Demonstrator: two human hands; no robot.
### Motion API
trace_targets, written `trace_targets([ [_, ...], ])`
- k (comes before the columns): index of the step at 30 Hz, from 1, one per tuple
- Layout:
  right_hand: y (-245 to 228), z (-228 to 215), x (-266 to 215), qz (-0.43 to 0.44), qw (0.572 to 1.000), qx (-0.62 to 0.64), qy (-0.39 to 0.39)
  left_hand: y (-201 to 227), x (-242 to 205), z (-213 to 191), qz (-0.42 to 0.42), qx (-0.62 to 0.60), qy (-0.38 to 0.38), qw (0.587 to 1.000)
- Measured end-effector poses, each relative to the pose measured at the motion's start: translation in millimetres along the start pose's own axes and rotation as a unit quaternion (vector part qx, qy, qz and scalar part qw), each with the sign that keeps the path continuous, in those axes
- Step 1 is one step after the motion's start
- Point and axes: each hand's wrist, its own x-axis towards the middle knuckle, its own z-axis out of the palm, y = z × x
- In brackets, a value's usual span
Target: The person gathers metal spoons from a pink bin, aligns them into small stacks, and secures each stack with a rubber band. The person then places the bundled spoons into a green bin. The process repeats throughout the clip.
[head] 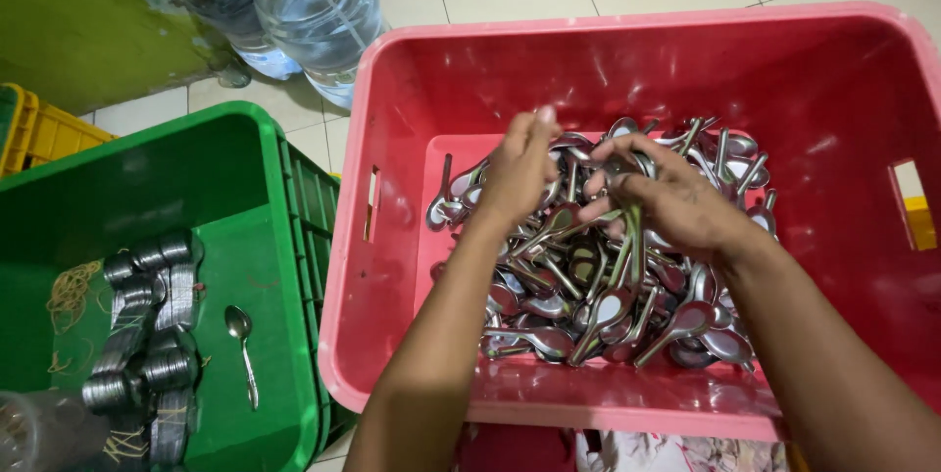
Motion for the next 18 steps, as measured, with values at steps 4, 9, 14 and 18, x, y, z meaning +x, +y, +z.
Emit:
trace_targets([
  [4, -13, -5, -8, -0.014, 0.997, -0.072, 0.03, -58, 27, -15, -0.036, 0.213, -0.007, 0.976],
  [9, -3, -20, -1, -0.049, 0.993, -0.111, 0.001, -191, 65, -27, 0.109, 0.653, -0.084, 0.745],
  [14, 1, -18, 1, -0.071, 0.986, -0.149, -0.007, -241, 72, -38, 0.216, 0.757, -0.089, 0.61],
  [18, -2, -16, 0, -0.082, 0.983, -0.165, -0.017, -208, 40, -43, 0.231, 0.754, -0.09, 0.609],
])
